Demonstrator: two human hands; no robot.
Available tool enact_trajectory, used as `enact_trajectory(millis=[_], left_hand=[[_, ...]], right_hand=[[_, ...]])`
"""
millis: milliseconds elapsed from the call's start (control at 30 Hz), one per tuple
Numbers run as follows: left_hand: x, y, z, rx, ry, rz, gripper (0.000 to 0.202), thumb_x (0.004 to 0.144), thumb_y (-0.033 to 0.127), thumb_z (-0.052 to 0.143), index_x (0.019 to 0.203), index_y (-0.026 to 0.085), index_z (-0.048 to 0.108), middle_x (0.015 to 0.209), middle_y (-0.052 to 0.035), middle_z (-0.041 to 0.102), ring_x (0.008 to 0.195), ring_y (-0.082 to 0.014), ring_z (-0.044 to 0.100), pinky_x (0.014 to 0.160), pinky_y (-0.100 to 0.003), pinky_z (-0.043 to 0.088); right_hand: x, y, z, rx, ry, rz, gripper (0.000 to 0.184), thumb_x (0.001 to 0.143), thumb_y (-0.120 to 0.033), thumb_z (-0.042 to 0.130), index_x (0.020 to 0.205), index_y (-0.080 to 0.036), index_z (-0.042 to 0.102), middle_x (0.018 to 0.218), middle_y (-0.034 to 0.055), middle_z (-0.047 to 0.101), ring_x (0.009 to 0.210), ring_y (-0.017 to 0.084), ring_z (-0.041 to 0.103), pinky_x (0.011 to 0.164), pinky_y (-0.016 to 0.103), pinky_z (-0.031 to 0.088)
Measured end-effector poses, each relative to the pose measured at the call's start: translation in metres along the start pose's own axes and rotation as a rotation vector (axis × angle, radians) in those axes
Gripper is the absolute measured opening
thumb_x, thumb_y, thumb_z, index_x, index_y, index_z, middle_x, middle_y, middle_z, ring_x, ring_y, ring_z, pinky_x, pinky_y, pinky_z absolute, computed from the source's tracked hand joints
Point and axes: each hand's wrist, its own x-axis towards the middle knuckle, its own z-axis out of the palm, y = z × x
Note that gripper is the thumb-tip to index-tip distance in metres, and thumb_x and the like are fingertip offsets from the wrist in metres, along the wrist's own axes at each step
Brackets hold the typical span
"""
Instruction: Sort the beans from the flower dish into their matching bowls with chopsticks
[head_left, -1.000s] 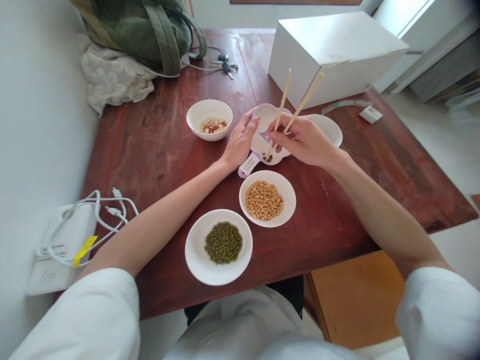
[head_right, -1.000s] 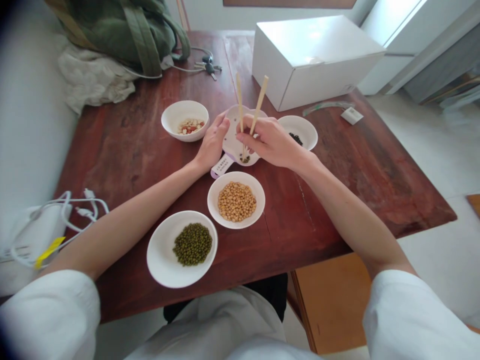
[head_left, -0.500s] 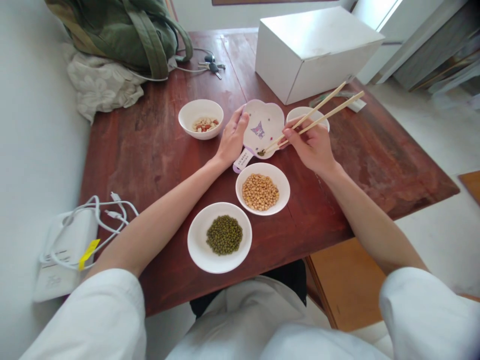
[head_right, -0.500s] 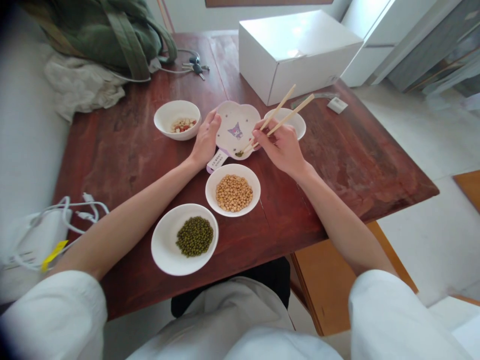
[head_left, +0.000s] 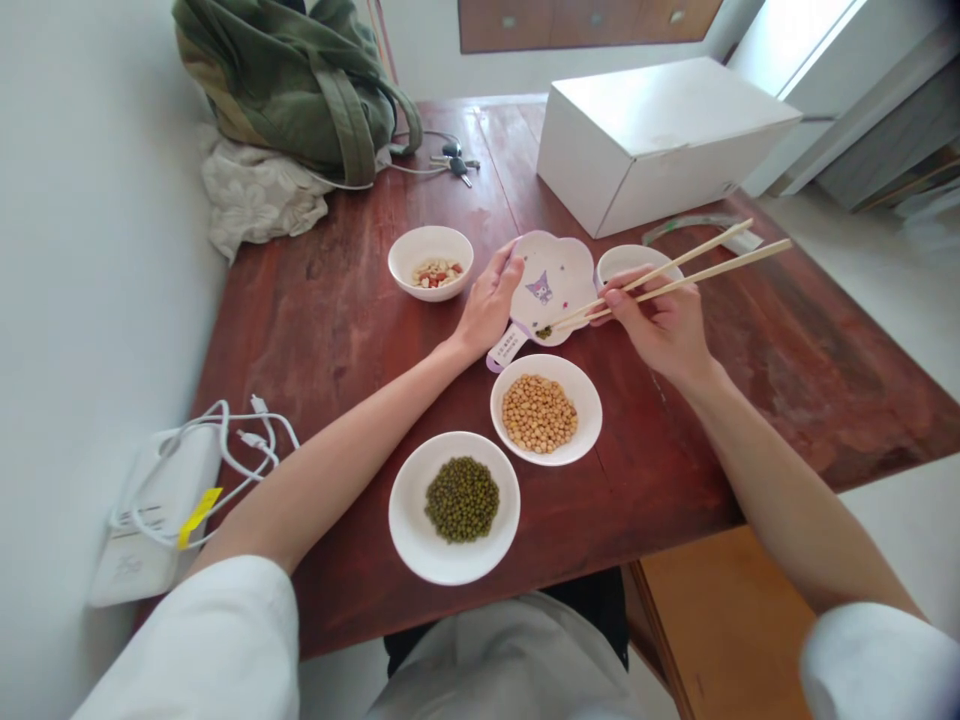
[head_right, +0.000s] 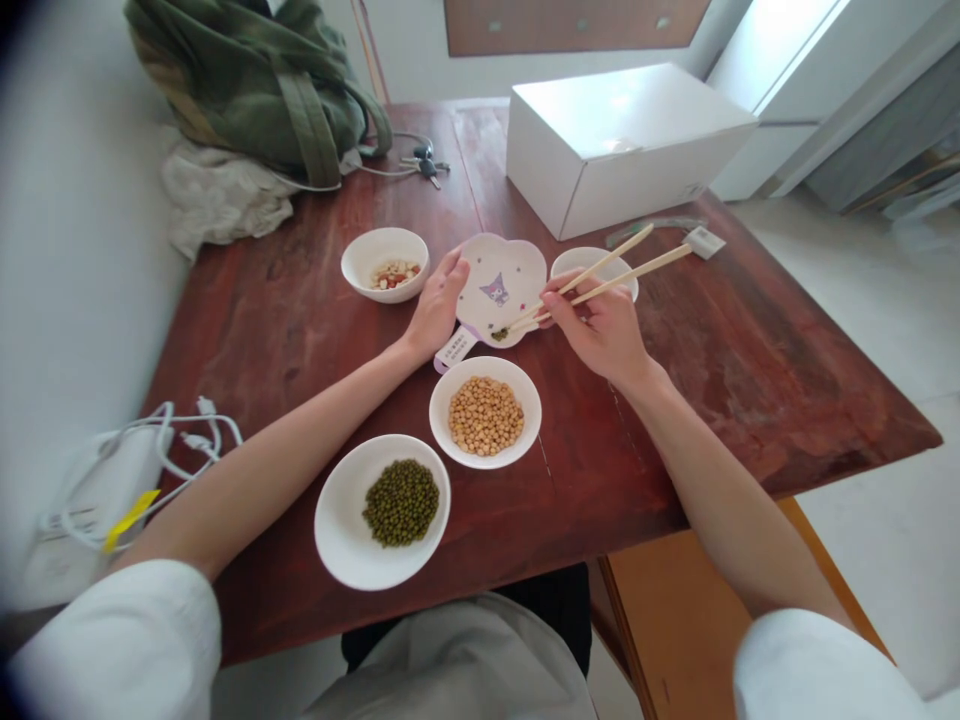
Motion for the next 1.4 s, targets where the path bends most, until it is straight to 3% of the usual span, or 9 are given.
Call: enact_trajectory(millis=[200,467,667,833,1400], left_hand=[[0.000,-0.005,-0.001,-0.029,-0.007,-0.031,0.073,0.097,0.080,0.047,0.147,0.029,0.059,0.139,-0.0057,0.070,0.129,-0.0267,0.065,0.116,-0.045,0.051],[-0.003,0.000,-0.001,-0.021,-0.009,-0.034,0.072,0.098,0.078,0.047,0.147,0.028,0.059,0.141,-0.0070,0.070,0.127,-0.0269,0.067,0.117,-0.045,0.050],[-0.003,0.000,0.000,-0.019,-0.004,-0.033,0.070,0.100,0.076,0.046,0.150,0.028,0.058,0.147,-0.0058,0.067,0.131,-0.0263,0.066,0.120,-0.044,0.050],[-0.004,-0.002,0.000,-0.023,-0.005,-0.037,0.070,0.100,0.076,0.047,0.151,0.029,0.057,0.145,-0.0060,0.068,0.133,-0.0284,0.065,0.121,-0.048,0.049],[-0.005,0.002,0.000,-0.027,0.005,-0.053,0.069,0.099,0.076,0.048,0.148,0.029,0.059,0.134,-0.0059,0.073,0.121,-0.0267,0.069,0.117,-0.044,0.051]], right_hand=[[-0.001,-0.002,0.002,0.014,-0.012,0.023,0.009,0.100,-0.031,0.071,0.105,-0.024,0.073,0.087,0.0021,0.077,0.074,0.019,0.079,0.065,0.026,0.068],[-0.004,0.007,0.006,-0.110,-0.034,-0.219,0.003,0.096,-0.022,0.072,0.099,-0.024,0.072,0.091,0.0036,0.077,0.075,0.019,0.076,0.063,0.034,0.062],[-0.007,0.013,0.008,-0.089,-0.087,-0.255,0.019,0.091,-0.014,0.076,0.105,-0.025,0.069,0.094,0.0026,0.075,0.079,0.018,0.073,0.067,0.032,0.059],[-0.004,0.008,0.008,-0.160,-0.110,-0.328,0.021,0.093,-0.013,0.074,0.110,-0.025,0.070,0.095,0.0031,0.076,0.079,0.018,0.072,0.067,0.032,0.057],[-0.006,0.002,0.014,-0.188,-0.080,-0.352,0.017,0.094,-0.012,0.070,0.105,-0.025,0.069,0.090,0.0034,0.077,0.079,0.020,0.074,0.065,0.034,0.058]])
